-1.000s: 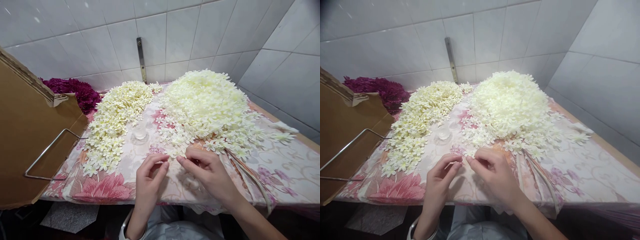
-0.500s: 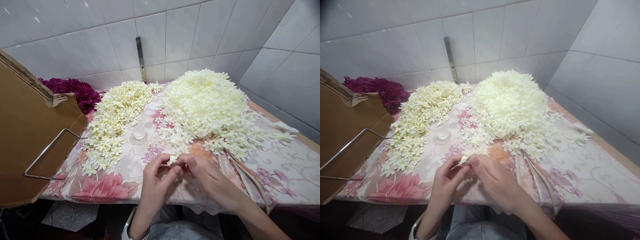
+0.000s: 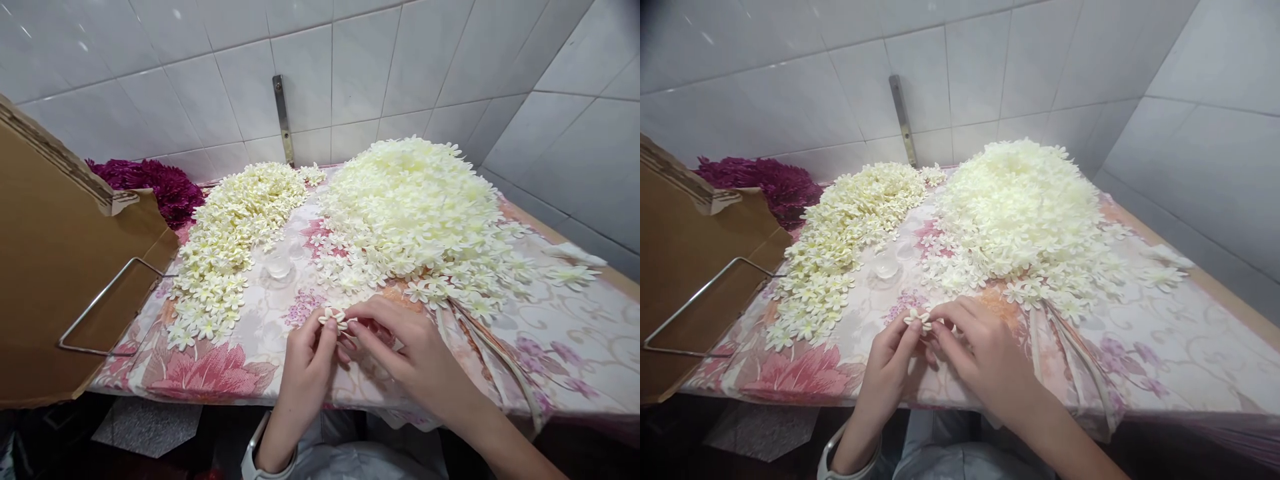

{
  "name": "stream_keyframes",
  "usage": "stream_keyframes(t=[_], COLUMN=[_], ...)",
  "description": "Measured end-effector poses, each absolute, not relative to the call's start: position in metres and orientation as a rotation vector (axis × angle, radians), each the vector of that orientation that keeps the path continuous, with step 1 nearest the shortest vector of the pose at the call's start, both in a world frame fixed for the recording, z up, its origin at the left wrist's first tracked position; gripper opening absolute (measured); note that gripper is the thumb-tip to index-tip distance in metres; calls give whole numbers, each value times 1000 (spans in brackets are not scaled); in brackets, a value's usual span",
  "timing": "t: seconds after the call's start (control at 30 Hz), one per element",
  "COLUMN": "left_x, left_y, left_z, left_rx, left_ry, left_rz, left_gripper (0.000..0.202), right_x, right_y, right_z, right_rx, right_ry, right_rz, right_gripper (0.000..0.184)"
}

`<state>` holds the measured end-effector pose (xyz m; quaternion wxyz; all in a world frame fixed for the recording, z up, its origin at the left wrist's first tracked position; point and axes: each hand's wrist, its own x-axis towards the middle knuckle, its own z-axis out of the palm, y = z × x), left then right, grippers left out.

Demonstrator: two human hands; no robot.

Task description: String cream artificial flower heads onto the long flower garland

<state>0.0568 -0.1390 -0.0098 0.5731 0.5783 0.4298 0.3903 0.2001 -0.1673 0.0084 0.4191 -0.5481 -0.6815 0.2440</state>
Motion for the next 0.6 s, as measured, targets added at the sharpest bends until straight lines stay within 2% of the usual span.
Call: stream_keyframes(t=[0.2,0.43,0.53,0.6], left_x=[56,53,54,54], left_y=[-140,-138,-137,-136], left_z=[-10,-9,-10,-9], left_rx=[1376,1422,1325,1285], left_ry=[1078,1084,1058,1020], left_rz=[908,881,905,890], left_gripper=[38,45,43,34], right_x=[209,205,203,202], right_y=[-171,-164,-161,-161], right_z=[6,8,11,13], right_rx=[-1459,-1370,-1292,-1257], right_ry=[-1502,-1461,-1427,-1405], right_rz=[694,1233,1292,1299], right_gripper=[16,20,16,14])
